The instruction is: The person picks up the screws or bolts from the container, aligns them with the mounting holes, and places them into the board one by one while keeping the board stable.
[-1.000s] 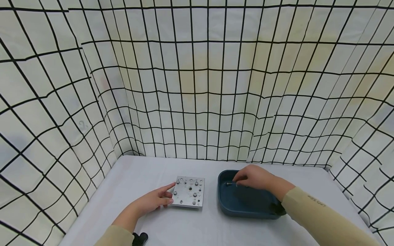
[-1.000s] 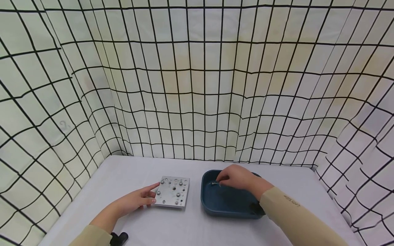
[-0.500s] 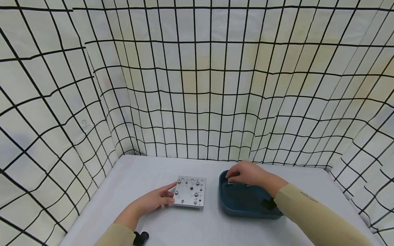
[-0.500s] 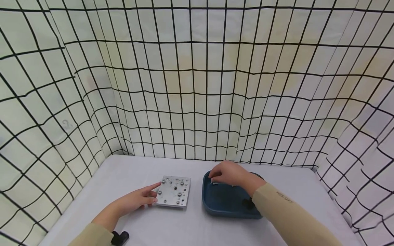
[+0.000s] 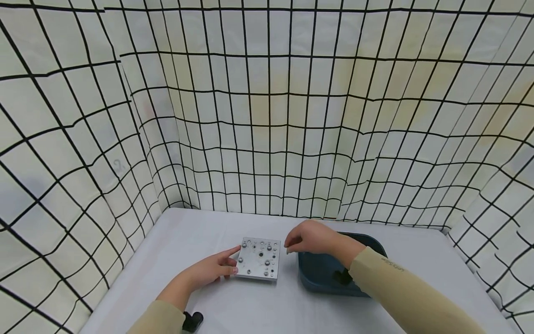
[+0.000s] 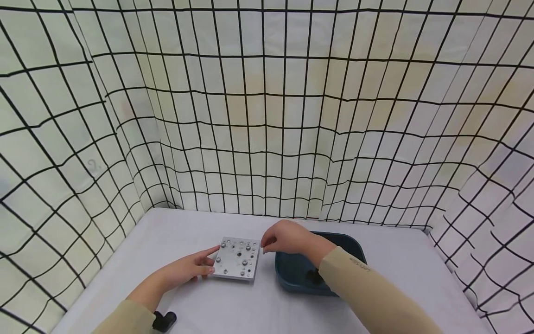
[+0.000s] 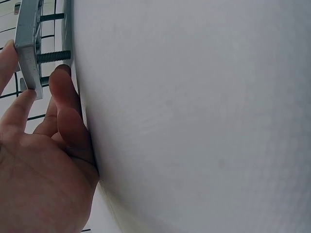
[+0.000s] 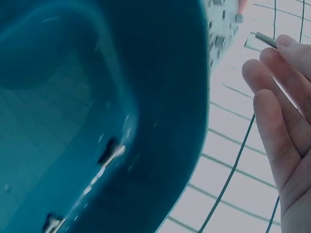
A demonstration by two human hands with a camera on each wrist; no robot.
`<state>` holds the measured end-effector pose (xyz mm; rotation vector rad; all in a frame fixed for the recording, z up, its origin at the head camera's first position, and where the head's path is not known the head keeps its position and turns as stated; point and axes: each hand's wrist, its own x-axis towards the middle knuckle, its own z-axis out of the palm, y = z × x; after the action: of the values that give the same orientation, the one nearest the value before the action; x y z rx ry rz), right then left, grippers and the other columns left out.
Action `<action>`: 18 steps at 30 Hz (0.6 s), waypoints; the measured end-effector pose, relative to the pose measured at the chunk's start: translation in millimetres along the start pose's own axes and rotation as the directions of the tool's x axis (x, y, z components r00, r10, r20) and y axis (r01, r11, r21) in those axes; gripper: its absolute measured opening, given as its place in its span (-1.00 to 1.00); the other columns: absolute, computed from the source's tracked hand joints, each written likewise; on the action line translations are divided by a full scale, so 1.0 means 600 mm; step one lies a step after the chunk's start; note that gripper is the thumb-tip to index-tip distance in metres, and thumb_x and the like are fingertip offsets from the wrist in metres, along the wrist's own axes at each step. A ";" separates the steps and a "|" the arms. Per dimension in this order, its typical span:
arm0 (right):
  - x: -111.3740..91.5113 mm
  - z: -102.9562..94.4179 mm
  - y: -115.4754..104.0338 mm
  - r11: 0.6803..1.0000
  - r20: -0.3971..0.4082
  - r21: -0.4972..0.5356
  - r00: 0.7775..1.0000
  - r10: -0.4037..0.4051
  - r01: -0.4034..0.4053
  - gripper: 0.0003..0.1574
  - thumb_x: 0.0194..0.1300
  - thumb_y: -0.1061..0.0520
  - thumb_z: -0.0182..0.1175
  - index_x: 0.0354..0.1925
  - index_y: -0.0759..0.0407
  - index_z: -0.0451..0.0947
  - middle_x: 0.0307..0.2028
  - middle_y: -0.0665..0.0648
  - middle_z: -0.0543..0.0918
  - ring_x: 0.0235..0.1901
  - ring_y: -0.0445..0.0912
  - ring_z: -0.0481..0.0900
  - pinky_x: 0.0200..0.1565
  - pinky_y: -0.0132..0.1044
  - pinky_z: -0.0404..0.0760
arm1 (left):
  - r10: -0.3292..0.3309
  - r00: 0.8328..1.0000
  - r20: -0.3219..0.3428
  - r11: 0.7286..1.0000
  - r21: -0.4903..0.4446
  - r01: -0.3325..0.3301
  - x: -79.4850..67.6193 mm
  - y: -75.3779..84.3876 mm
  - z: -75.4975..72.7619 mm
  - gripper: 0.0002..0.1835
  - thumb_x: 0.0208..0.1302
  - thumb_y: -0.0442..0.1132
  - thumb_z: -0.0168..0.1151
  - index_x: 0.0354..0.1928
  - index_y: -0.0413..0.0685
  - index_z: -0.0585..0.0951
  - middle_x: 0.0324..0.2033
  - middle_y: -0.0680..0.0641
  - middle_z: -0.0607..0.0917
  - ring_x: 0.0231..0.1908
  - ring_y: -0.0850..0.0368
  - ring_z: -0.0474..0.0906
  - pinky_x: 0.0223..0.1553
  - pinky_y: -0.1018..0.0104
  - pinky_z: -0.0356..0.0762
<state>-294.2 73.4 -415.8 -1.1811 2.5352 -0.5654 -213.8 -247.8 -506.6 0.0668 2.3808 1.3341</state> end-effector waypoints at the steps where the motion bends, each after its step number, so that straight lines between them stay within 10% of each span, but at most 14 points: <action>1: 0.006 0.001 -0.006 1.000 0.006 -0.002 1.000 -0.005 0.005 -0.88 0.28 0.04 0.36 -0.19 -0.07 0.75 -0.35 -0.29 0.68 -0.34 -0.40 0.59 -0.25 -0.39 0.56 | 0.001 1.000 -0.002 1.000 0.003 -0.001 -0.001 -0.001 -0.001 -0.20 0.28 0.00 0.34 0.52 0.19 0.23 0.15 -0.14 0.56 -0.18 0.08 0.50 -0.13 0.07 0.44; 18: 0.101 0.040 -0.067 0.994 0.029 -0.090 0.998 -0.054 0.056 -0.85 0.33 0.06 0.32 -0.14 -0.03 0.76 -0.31 -0.27 0.68 -0.31 -0.42 0.55 -0.20 -0.43 0.53 | 0.009 1.000 0.004 0.999 -0.032 -0.009 -0.007 0.002 0.000 -0.21 0.30 0.00 0.33 0.52 0.17 0.23 0.14 -0.14 0.58 -0.16 0.10 0.53 -0.05 -0.04 0.45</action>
<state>-295.4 -3.0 -424.0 -1.2847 2.5369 -0.4492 -210.2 -248.4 -504.3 0.0711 2.3577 1.3740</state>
